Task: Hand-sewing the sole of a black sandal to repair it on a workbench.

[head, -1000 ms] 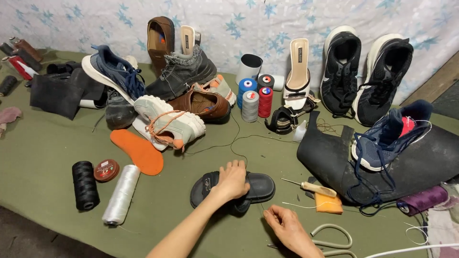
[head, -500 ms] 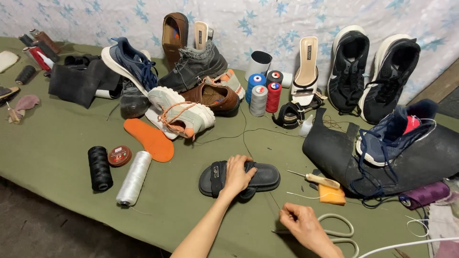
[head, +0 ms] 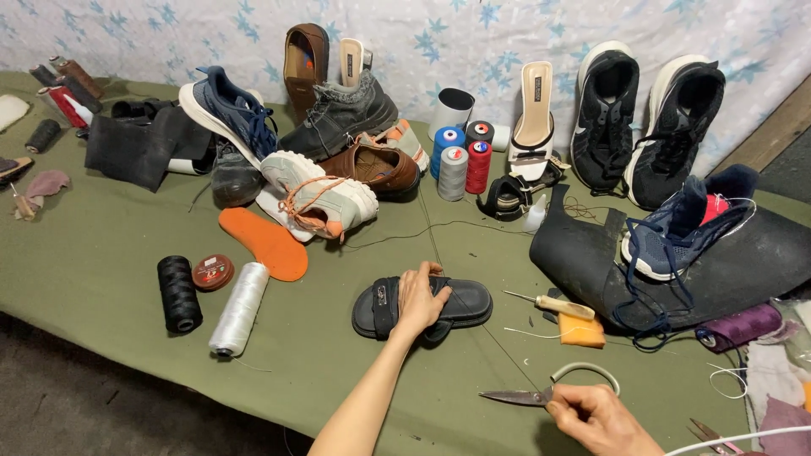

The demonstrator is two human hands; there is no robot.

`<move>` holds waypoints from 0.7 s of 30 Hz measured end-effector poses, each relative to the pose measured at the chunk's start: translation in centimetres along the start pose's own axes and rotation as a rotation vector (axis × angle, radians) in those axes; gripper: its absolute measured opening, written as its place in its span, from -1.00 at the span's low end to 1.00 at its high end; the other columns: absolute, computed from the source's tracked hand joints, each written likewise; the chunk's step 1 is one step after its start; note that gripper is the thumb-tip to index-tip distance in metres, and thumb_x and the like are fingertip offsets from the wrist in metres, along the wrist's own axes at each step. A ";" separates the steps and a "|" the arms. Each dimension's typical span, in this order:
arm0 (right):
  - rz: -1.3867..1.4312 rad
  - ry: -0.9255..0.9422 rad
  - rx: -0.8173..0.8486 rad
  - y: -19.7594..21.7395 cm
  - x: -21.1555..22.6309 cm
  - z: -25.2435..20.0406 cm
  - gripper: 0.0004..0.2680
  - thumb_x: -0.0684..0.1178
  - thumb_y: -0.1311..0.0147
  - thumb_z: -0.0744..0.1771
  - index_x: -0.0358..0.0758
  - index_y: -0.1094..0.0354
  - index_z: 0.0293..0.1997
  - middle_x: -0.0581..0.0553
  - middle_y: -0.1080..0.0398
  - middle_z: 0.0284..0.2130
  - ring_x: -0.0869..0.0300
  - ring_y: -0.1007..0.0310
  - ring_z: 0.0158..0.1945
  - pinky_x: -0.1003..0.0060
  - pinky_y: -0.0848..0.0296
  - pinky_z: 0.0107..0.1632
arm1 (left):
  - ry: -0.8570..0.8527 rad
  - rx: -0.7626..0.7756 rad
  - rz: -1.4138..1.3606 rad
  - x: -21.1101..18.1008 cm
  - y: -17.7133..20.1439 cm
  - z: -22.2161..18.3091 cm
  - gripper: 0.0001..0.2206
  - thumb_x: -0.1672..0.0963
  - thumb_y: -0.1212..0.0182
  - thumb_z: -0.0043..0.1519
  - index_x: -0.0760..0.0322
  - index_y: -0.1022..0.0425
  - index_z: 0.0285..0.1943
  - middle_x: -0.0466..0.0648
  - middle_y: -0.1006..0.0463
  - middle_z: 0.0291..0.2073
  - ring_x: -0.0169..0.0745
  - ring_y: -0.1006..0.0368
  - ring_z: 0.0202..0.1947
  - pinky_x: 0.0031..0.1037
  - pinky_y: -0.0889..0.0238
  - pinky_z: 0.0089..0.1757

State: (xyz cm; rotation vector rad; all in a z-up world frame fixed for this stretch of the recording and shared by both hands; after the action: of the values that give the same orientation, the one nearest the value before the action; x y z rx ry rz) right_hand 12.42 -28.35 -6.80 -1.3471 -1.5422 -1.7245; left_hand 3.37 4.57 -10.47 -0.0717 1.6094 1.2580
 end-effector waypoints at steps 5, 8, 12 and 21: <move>0.095 -0.063 -0.037 4.3 -5.6 -2.1 -0.73 -0.12 -0.16 0.35 -0.22 -0.21 -0.59 0.03 -0.08 -0.60 0.25 -0.03 -0.49 0.26 -0.04 -0.41 | -0.024 0.005 0.038 0.2 -0.3 0.3 -0.68 0.00 -0.22 0.19 -0.04 -0.48 0.12 -0.03 -0.57 -0.02 0.07 -0.26 0.16 -0.18 -0.09 0.13; 0.155 -0.092 -0.049 6.7 -8.2 -3.6 -0.72 -0.08 -0.19 0.36 -0.27 -0.27 -0.58 -0.02 -0.12 -0.61 0.22 -0.04 -0.51 0.24 -0.05 -0.43 | -0.001 0.038 0.039 0.1 -0.3 0.1 -0.65 -0.01 -0.21 0.21 -0.08 -0.45 0.20 0.02 -0.54 0.02 0.10 -0.23 0.20 -0.15 -0.08 0.14; 0.134 -0.154 -0.107 10.3 -13.0 -5.4 -0.73 -0.12 -0.23 0.33 -0.30 -0.28 -0.60 -0.07 -0.14 -0.64 0.19 -0.04 -0.56 0.24 -0.01 -0.46 | -0.049 0.048 0.059 0.2 -0.6 0.4 -0.61 -0.01 -0.18 0.21 -0.07 -0.42 0.24 -0.05 -0.57 0.03 0.07 -0.27 0.14 -0.18 -0.02 0.16; 0.053 -0.089 -0.458 17.4 -8.5 -8.9 -0.68 -0.18 -0.17 0.28 -0.45 -0.23 -0.76 -0.14 -0.09 -0.79 0.14 -0.01 -0.67 0.24 0.09 -0.54 | -0.062 0.116 0.086 0.2 -1.1 0.8 -0.57 -0.02 -0.12 0.23 -0.08 -0.39 0.31 -0.09 -0.55 0.08 -0.01 -0.27 0.14 -0.21 0.06 0.22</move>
State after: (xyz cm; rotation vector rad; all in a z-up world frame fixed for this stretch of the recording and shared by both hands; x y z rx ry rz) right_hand 27.35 -43.42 -4.96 -1.6829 -1.1797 -2.0915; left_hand 4.47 4.81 -11.33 0.1094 1.6434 1.2175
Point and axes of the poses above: each hand's wrist, its own z-axis towards the middle knuckle, its own y-axis out of the back of the hand, x = y × z, the point moved 9 cm from there along z, towards the middle knuckle
